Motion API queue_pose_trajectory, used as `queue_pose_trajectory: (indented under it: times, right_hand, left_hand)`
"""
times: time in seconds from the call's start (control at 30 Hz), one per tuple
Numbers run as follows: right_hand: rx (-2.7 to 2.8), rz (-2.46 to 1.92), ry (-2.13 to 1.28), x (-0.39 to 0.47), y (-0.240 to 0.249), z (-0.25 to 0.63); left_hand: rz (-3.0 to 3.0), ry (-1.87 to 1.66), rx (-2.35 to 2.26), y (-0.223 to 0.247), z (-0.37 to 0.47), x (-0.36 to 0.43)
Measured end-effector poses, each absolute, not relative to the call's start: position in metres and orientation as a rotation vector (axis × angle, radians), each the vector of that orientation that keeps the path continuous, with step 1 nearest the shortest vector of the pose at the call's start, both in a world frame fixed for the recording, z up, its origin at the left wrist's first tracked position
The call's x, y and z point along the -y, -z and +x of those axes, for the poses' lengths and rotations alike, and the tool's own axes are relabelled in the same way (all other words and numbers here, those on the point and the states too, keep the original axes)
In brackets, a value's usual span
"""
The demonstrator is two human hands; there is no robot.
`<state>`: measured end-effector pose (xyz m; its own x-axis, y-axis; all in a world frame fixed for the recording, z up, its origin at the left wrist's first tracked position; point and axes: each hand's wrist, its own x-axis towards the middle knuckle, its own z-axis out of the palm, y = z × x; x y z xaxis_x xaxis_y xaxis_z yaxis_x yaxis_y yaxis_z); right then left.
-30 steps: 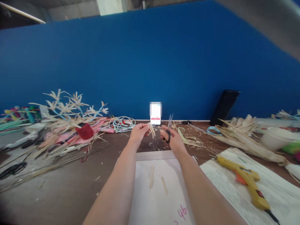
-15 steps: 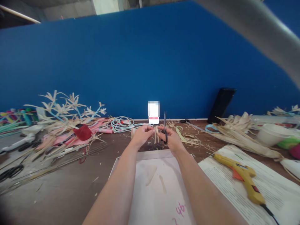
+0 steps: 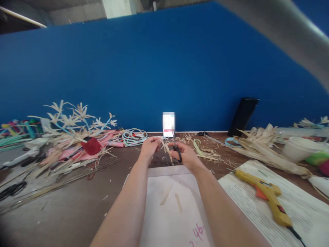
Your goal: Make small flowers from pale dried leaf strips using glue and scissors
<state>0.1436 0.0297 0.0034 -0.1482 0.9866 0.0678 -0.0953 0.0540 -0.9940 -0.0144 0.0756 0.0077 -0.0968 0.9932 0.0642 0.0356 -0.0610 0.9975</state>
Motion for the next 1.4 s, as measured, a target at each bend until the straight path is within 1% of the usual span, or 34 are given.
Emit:
queue_pose_trajectory:
  times: [0.2, 0.4, 0.57, 0.7, 0.87, 1.4]
  right_hand:
    - [1.196, -1.030, -1.170, -0.038, 0.004, 0.148]
    - [1.128, -0.986, -1.164, -0.039, 0.005, 0.149]
    - [1.171, -1.024, -1.162, -0.037, 0.002, 0.146]
    - [1.324, -1.139, -1.143, -0.035, 0.000, 0.147]
    - [1.497, -1.204, -1.215, -0.030, -0.005, 0.146]
    - [1.572, -1.260, -1.164, -0.032, -0.002, 0.151]
  left_hand:
    - [1.194, -1.194, -1.049, -0.010, -0.008, -0.069]
    - [1.225, -1.102, -0.820, -0.006, 0.001, -0.065]
    - [1.242, -1.178, -0.892, -0.004, 0.005, -0.067]
    - [1.255, -1.234, -0.930, -0.004, 0.002, -0.070]
    - [1.304, -1.317, -1.028, -0.005, -0.002, -0.073]
    - [1.545, -1.177, -1.180, -0.010, -0.014, -0.072]
